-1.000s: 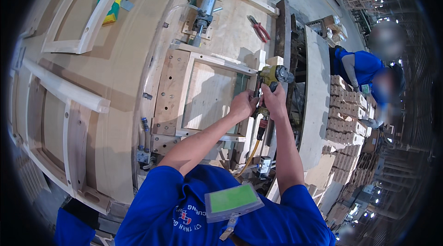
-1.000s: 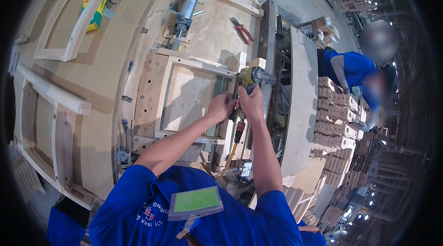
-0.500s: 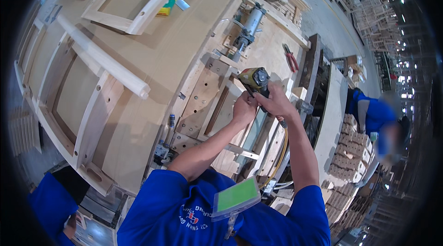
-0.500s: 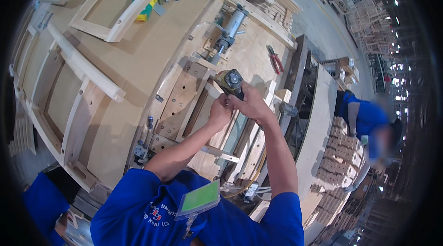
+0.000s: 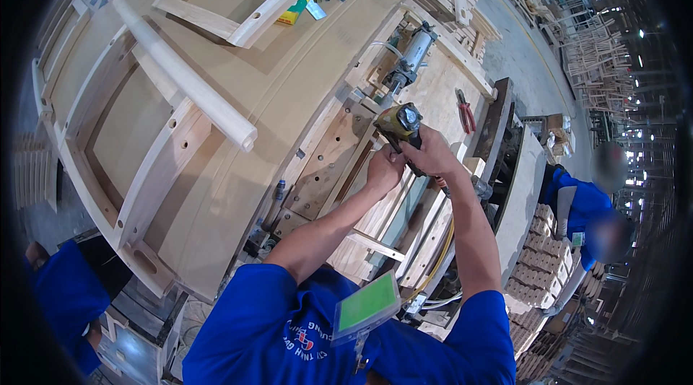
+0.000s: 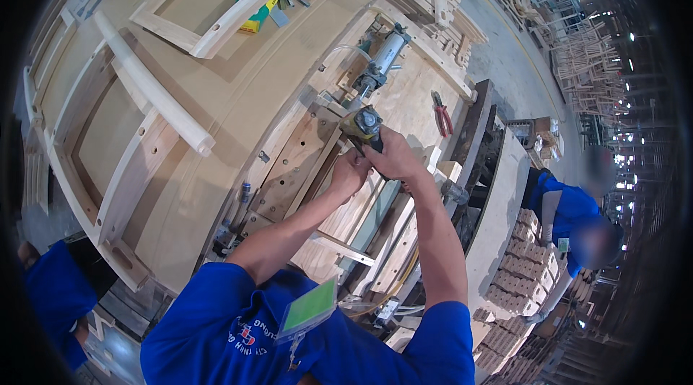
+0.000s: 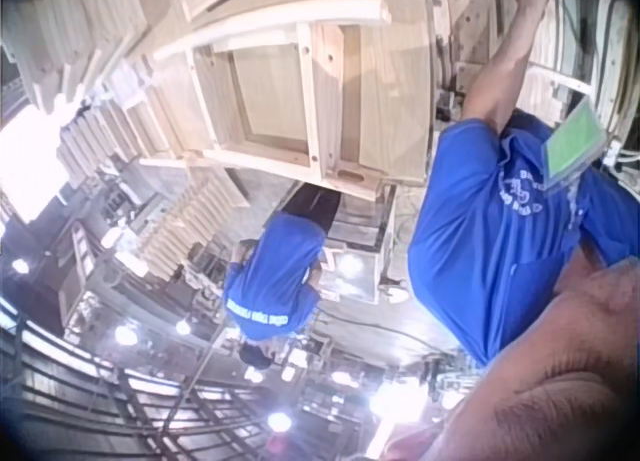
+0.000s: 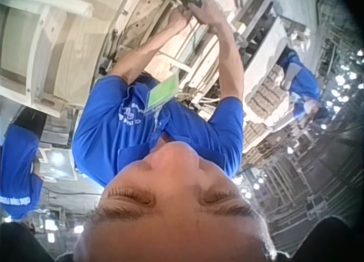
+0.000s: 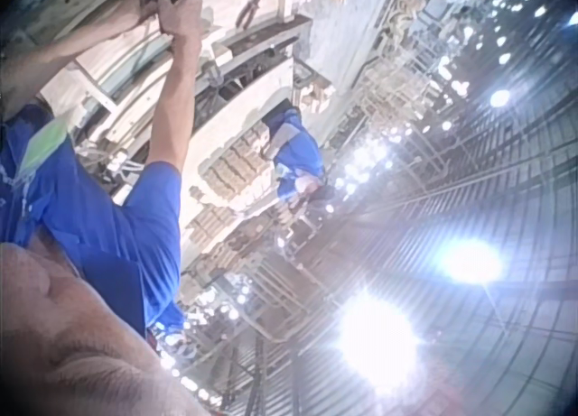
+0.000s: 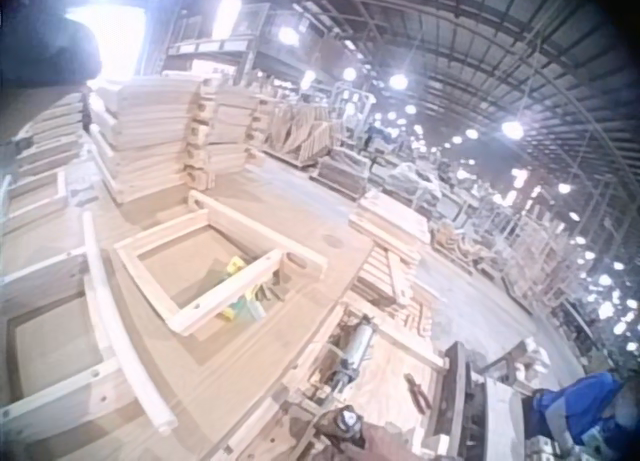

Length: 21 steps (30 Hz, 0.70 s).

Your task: The person assembles wooden chair frames by aligning wooden pieces on a jig and fastening them with a pneumatic nail gun. The person repeatedly picks up components, positions them, and uses the nail gun to secure joints before moving the assembled frame aside.

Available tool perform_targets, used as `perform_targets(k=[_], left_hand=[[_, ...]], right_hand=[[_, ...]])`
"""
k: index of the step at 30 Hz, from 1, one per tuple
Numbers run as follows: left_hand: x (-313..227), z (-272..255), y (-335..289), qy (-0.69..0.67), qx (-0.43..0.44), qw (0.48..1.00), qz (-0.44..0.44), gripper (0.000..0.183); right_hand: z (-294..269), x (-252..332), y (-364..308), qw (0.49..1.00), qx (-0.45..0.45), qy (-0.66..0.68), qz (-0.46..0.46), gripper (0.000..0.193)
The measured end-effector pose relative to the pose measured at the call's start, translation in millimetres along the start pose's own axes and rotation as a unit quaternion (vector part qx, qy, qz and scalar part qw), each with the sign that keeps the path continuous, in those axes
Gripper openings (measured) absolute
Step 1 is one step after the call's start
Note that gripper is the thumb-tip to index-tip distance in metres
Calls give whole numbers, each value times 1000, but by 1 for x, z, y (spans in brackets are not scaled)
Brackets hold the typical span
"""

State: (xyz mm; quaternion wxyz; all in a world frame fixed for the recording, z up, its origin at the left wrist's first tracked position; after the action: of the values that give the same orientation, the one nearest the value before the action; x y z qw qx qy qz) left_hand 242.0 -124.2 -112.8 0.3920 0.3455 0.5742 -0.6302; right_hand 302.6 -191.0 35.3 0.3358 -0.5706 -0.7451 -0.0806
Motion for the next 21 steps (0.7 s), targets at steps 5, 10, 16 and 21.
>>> perform_targets(k=[5,10,16,21], left_hand=[[-2,-5,-34,10,17,1000,-9,36],[25,-18,-113,28,79,996,-38,32],[51,-71,-185,107,109,983,-99,24],[82,-80,-194,8,104,980,-168,27]], right_hand=[[2,23,-34,999,-12,-38,-20,45],[41,37,-99,993,78,88,25,43],[106,75,-137,972,168,160,-46,44],[124,91,-136,978,163,112,-73,36]])
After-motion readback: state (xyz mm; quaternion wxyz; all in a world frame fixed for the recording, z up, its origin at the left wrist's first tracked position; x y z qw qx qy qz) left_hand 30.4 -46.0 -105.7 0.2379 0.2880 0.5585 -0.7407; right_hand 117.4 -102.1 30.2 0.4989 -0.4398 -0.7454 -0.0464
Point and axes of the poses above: each hand's wrist, its own y-axis towards the middle knuckle, its own z-axis out of the palm, x = y × z, the point moved 9 cm from there along y, towards the middle knuckle, and after that the axes turned 2 degrees about -x, right-handed, at the moved point
